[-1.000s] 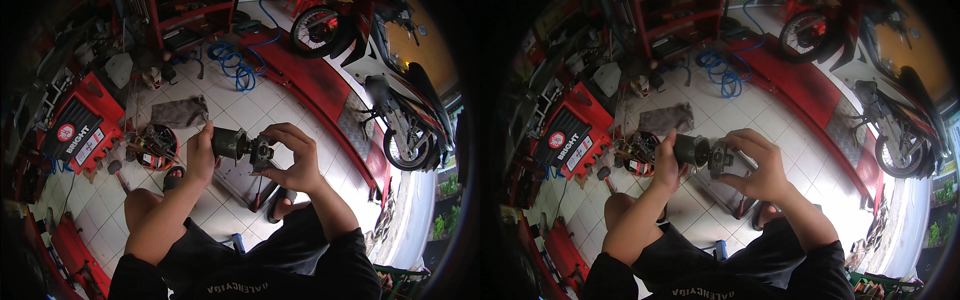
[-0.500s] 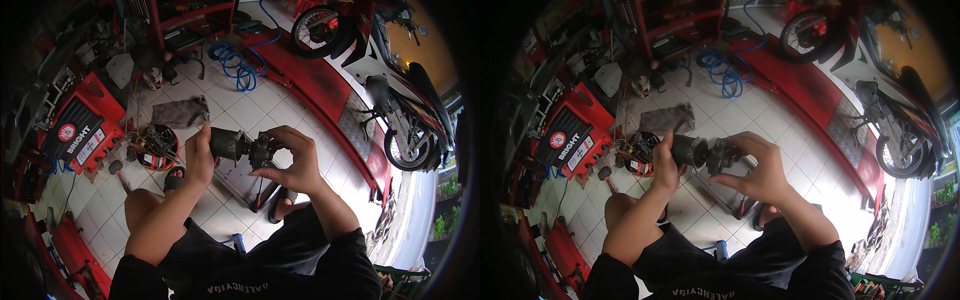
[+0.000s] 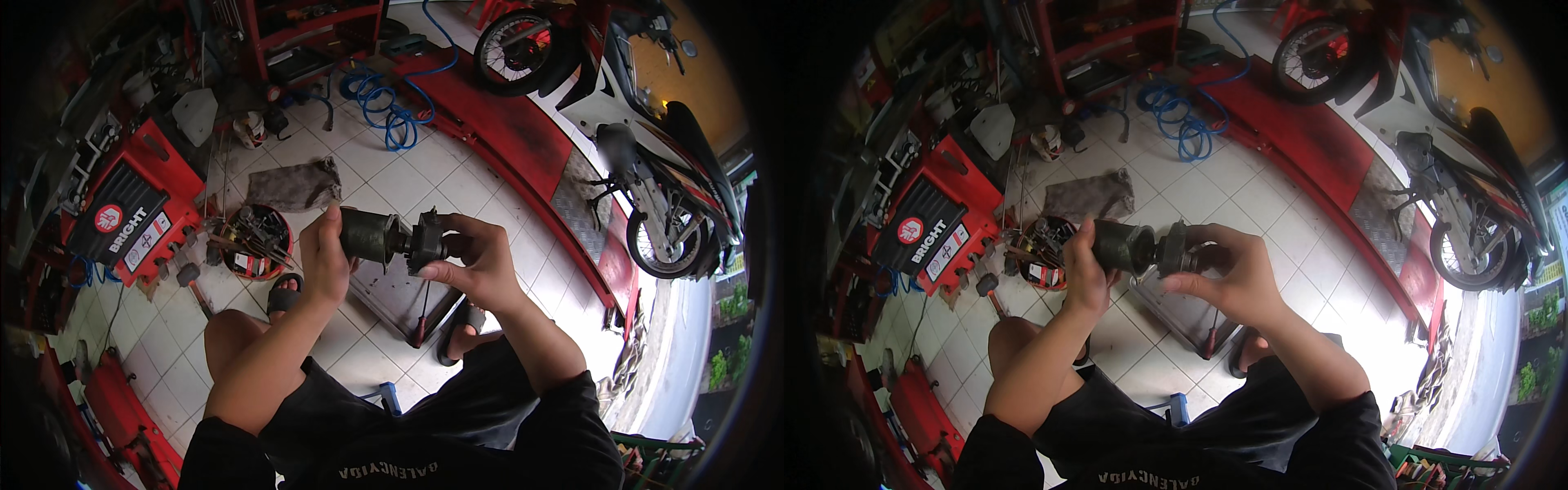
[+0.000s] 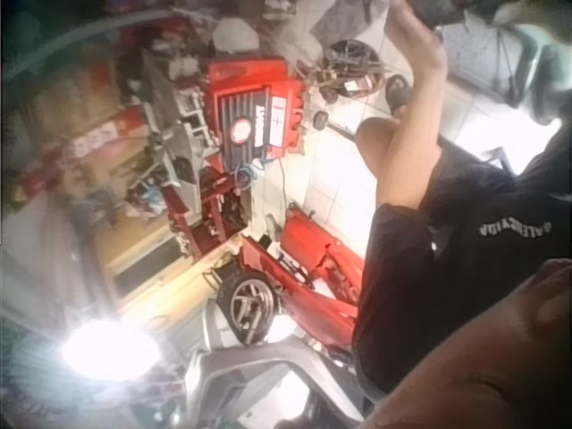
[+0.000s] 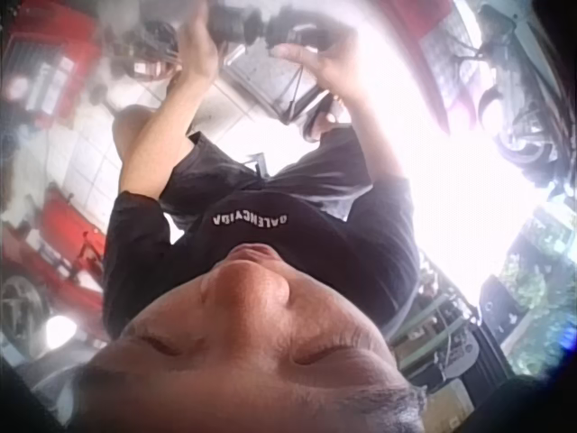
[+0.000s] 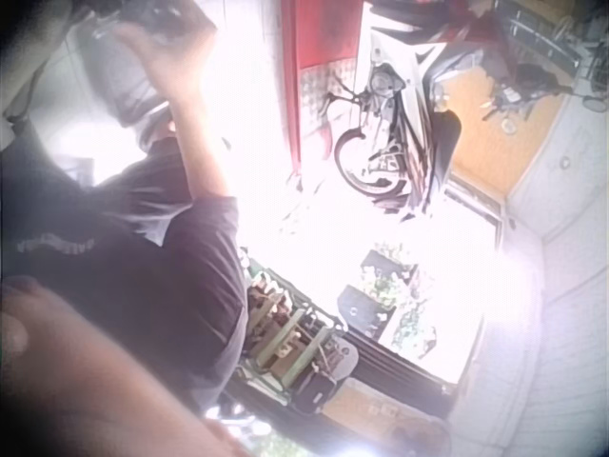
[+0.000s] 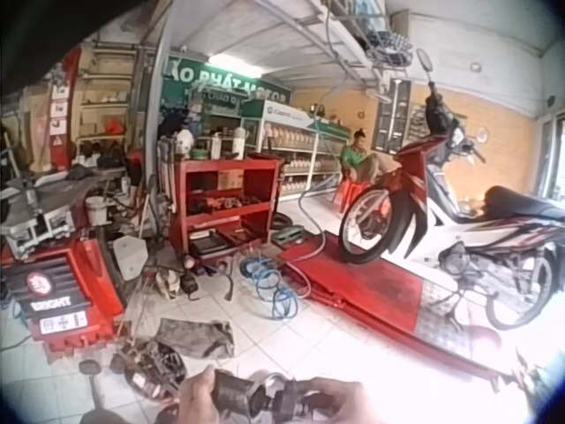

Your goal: The person disassembles a cylindrical motorcycle part, separating it into two halves to reveal the internal components. They then use a screwdriver to pry and adjust parts within the cylinder, working over a metal tray on the floor.

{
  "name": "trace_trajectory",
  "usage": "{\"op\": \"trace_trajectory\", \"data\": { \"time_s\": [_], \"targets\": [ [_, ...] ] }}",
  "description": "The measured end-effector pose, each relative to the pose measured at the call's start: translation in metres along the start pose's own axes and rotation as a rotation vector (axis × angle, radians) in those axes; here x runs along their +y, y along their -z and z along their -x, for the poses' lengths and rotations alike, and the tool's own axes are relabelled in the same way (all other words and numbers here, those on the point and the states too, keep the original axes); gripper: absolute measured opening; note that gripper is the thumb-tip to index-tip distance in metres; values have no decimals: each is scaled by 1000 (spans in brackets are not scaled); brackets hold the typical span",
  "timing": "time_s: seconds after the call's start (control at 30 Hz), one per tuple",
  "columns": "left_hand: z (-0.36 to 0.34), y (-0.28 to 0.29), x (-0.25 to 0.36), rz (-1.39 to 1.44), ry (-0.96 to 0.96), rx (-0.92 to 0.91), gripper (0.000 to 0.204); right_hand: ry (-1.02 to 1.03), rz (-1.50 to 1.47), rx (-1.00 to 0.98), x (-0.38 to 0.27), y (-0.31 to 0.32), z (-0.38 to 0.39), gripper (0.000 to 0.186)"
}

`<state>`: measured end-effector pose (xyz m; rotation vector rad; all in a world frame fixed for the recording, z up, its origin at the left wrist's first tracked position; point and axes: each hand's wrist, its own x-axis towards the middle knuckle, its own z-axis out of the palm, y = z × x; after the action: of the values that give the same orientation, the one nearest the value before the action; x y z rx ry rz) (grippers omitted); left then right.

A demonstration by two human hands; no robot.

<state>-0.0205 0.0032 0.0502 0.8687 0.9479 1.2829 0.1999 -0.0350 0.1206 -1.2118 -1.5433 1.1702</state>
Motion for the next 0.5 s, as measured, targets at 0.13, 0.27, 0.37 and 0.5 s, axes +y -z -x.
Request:
{"op": "trace_trajectory", "data": {
  "time_s": [0.13, 0.27, 0.37, 0.5],
  "targets": [
    [-1, -1, 1, -53, -118, 32, 52, -12, -105, -13, 6, -2, -2, 72],
    [-3, 5, -3, -114, -151, 31, 52, 105, -45, -20, 11, -1, -3, 72],
    [-3, 6, -4, -102, -146, 36, 52, 219, 36, -75, 14, 2, -7, 71],
    [-1, 1, -1, -53, -123, 34, 53, 454, 382, -3, 0, 4, -9, 68]
  ]
}}
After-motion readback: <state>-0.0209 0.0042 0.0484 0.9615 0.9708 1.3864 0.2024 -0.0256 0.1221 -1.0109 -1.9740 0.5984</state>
